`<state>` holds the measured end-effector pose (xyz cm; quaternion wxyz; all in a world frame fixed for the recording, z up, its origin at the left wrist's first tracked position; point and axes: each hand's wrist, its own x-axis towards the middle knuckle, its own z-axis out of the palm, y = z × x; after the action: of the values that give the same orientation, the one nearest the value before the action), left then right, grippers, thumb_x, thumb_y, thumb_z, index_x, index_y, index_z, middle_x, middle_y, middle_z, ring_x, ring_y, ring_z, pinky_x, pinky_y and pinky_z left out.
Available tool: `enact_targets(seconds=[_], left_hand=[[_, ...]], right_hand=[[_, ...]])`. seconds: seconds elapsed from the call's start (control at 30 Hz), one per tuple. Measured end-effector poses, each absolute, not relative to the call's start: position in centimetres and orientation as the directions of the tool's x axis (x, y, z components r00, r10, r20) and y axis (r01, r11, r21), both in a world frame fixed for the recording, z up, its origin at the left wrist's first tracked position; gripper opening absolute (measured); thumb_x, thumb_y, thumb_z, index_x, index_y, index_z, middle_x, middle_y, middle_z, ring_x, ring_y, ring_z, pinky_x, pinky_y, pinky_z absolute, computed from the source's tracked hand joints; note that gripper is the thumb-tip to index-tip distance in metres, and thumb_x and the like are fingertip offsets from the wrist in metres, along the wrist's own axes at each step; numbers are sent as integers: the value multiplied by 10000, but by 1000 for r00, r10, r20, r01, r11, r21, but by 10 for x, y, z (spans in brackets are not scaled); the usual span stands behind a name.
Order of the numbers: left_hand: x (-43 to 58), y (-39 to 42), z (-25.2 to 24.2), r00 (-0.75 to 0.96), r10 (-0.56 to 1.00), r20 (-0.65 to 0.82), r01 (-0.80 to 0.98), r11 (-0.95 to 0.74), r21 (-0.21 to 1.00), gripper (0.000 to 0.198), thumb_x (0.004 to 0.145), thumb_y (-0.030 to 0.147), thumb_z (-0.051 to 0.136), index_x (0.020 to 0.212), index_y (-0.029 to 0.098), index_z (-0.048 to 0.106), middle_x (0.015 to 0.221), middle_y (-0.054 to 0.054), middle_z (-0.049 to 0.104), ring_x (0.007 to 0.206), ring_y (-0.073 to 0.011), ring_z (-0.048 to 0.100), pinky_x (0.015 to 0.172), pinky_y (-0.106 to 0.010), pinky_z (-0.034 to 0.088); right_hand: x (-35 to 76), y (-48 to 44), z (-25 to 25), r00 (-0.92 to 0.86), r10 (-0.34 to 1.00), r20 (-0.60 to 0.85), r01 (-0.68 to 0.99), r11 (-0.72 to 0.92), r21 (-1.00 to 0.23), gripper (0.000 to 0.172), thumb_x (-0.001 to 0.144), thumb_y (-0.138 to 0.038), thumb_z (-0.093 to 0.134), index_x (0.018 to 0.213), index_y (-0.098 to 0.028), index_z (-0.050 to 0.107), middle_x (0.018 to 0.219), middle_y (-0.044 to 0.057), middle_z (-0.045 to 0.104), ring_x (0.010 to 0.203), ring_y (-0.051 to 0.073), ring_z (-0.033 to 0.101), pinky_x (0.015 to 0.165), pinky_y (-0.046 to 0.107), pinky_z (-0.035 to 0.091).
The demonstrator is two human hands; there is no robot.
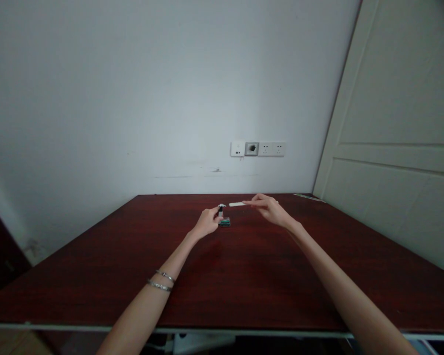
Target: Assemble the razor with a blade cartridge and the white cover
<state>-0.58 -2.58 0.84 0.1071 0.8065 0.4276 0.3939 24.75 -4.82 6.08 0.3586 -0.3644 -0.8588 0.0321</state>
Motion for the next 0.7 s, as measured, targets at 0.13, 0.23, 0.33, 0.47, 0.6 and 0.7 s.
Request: enact_targets(seconds=[0.13, 0.23, 0.33, 0.47, 0.6, 0.7], left_hand=[[-4, -29, 10, 339, 772, 538, 628, -612, 482, 132, 738, 174, 524, 791, 119, 632, 593, 4, 573, 502, -84, 457, 530, -185, 326], [-3, -31, 10, 351, 761, 546, 640, -621, 453, 127, 748, 172, 518, 767, 119, 632, 595, -8, 579, 505, -92, 461, 530, -192, 323], [-3, -31, 10, 363, 743, 563, 648, -635, 420, 143, 766, 184, 506, 794, 127, 634, 580, -3, 568, 491, -93, 449, 520, -194, 312], [-3, -33, 12, 346, 746, 569, 669, -621, 408, 144, 758, 180, 520, 820, 126, 639, 584, 0, 571, 503, -93, 456, 528, -190, 312], [-3, -35, 14, 334, 764, 552, 668, -605, 432, 157, 750, 151, 512, 841, 133, 639, 615, -5, 594, 534, -100, 490, 546, -187, 327], [-2, -35, 15, 349, 746, 567, 654, -627, 422, 147, 751, 150, 512, 815, 132, 643, 634, -23, 611, 540, -110, 505, 551, -194, 334]], right_hand=[[233, -54, 64, -488, 607, 627, 583, 761, -283, 417, 823, -109, 419, 1172, -275, 576, 896, 55, 567, 787, 137, 532, 763, 271, 423], [223, -58, 63, -542, 571, 617, 556, 794, -246, 428, 837, -113, 400, 1186, -301, 558, 899, 48, 550, 785, 128, 526, 757, 260, 420], [233, -60, 63, -561, 583, 588, 561, 790, -248, 420, 839, -121, 401, 1193, -289, 554, 897, 50, 549, 784, 127, 527, 743, 251, 419], [253, -62, 71, -552, 625, 552, 625, 749, -222, 401, 824, -127, 425, 1153, -285, 590, 891, 50, 563, 764, 130, 528, 726, 247, 415], [242, -65, 77, -550, 598, 583, 607, 766, -213, 441, 812, -90, 408, 1162, -295, 582, 890, 43, 564, 765, 125, 527, 738, 246, 410], [224, -65, 74, -555, 550, 624, 535, 810, -240, 433, 829, -101, 400, 1179, -293, 567, 893, 45, 553, 782, 124, 530, 749, 249, 414]])
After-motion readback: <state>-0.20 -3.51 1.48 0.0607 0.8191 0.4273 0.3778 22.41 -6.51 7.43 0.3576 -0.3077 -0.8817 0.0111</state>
